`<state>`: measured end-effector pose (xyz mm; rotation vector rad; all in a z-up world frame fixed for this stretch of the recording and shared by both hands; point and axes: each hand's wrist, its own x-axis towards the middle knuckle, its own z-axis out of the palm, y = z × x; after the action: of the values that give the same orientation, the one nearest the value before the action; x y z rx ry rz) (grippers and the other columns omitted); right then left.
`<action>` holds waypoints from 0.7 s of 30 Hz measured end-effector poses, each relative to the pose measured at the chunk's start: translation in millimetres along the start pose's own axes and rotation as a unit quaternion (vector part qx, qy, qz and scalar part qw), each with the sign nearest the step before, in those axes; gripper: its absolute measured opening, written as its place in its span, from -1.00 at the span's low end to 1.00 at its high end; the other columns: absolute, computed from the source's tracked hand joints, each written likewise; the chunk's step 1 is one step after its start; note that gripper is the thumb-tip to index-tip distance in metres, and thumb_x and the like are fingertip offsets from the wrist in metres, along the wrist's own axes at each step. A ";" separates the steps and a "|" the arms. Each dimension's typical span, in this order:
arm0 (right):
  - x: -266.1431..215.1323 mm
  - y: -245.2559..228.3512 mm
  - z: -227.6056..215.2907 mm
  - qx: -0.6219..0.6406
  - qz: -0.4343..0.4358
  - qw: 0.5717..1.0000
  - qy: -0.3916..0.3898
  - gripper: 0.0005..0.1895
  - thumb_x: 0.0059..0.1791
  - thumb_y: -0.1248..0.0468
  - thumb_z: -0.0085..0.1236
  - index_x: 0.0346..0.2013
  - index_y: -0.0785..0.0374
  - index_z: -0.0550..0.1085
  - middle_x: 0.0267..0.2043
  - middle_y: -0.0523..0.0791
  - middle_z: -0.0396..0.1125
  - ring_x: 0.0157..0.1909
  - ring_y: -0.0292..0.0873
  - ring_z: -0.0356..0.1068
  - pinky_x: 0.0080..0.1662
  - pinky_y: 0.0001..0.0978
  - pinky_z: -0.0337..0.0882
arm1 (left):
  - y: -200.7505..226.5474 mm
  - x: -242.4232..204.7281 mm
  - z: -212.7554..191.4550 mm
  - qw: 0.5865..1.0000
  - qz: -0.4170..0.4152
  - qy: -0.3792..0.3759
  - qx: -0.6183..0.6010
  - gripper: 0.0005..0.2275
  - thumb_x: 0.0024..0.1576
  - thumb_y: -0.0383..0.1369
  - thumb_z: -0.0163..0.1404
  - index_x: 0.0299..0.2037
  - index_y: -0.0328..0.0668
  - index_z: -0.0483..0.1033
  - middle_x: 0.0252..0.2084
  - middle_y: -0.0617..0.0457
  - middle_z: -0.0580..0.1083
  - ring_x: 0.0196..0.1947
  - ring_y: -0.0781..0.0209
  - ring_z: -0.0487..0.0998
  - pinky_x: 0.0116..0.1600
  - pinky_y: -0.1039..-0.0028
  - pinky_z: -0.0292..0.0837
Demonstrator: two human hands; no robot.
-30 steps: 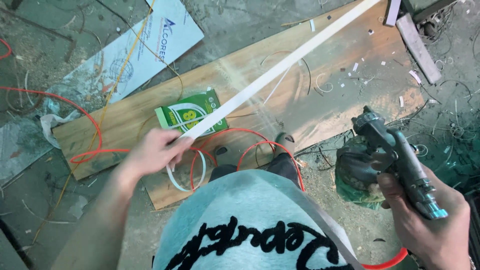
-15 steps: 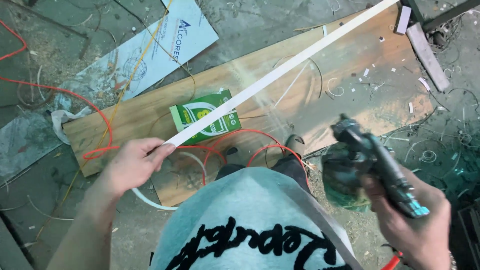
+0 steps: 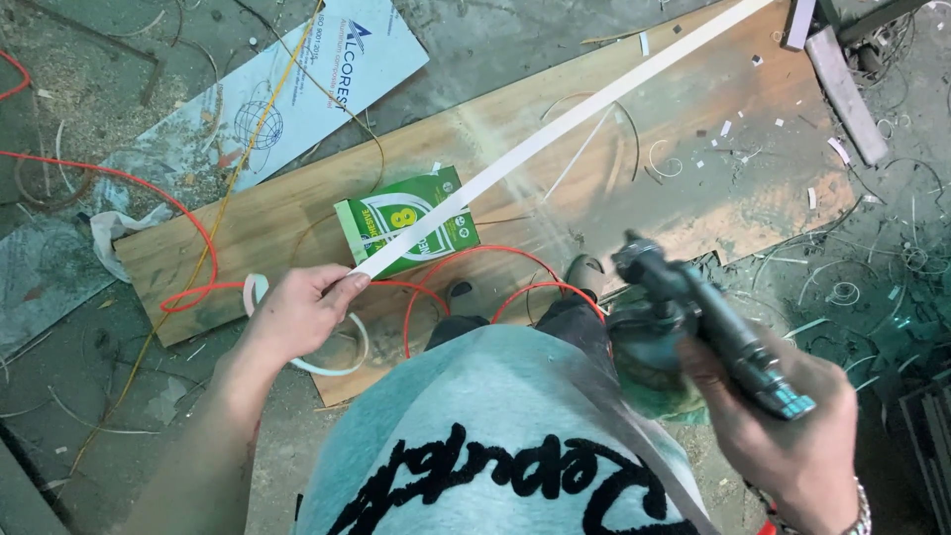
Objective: Applying spray adhesive to a long white strip using a pneumatic spray gun in a workshop.
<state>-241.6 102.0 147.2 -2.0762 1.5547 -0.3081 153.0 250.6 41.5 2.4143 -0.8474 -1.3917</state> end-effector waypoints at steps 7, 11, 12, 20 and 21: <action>-1.7 -11.2 -4.5 -0.003 0.057 0.998 -0.003 -0.61 -0.11 0.14 0.32 -0.02 0.18 0.65 -0.67 -0.10 0.32 -0.62 -0.25 0.18 -0.47 -0.31 0.19 | -3.7 7.6 -0.2 1.000 0.011 0.000 0.004 -0.68 0.31 -0.08 -0.05 -0.38 -0.04 0.60 -0.61 0.16 0.35 -0.58 0.26 0.25 -0.40 0.40 0.08; -1.2 -20.4 -1.7 0.015 -0.058 0.995 -0.074 -0.60 -0.16 0.09 0.29 -0.08 0.17 0.61 -0.68 -0.17 0.37 -0.72 -0.25 0.31 -0.54 -0.34 0.32 | 0.7 7.9 -3.6 1.000 -0.001 -0.001 0.012 -0.69 0.31 -0.06 -0.06 -0.33 0.00 0.63 -0.61 0.19 0.34 -0.57 0.29 0.26 -0.38 0.41 0.12; -0.3 -26.8 -1.3 0.045 -0.085 0.992 -0.083 -0.63 -0.15 0.12 0.29 -0.10 0.20 0.61 -0.69 -0.18 0.35 -0.69 -0.30 0.27 -0.51 -0.41 0.30 | 3.4 6.4 -5.7 1.000 -0.011 -0.008 0.005 -0.70 0.32 -0.08 -0.08 -0.28 -0.01 0.64 -0.58 0.16 0.37 -0.58 0.27 0.28 -0.38 0.43 0.13; -0.7 -21.2 -10.5 0.031 -0.004 0.999 -0.038 -0.67 -0.13 0.14 0.29 -0.15 0.25 0.61 -0.61 -0.14 0.32 -0.65 -0.24 0.18 -0.53 -0.38 0.21 | 1.4 10.9 -7.8 1.000 -0.011 -0.014 -0.016 -0.71 0.32 -0.10 -0.03 -0.30 -0.04 0.65 -0.61 0.17 0.33 -0.61 0.29 0.23 -0.43 0.42 0.07; -0.6 -26.2 -11.8 0.028 0.008 0.999 -0.019 -0.71 -0.07 0.16 0.29 -0.14 0.26 0.60 -0.64 -0.15 0.14 -0.57 -0.26 0.01 -0.47 -0.37 0.10 | 2.9 11.8 -8.4 0.999 -0.014 -0.019 -0.022 -0.72 0.31 -0.11 -0.03 -0.25 -0.04 0.67 -0.60 0.16 0.34 -0.61 0.29 0.23 -0.43 0.42 0.07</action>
<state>-225.8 104.7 171.1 -2.0137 1.5236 -0.3015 163.5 240.7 38.8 2.3845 -0.7859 -1.4548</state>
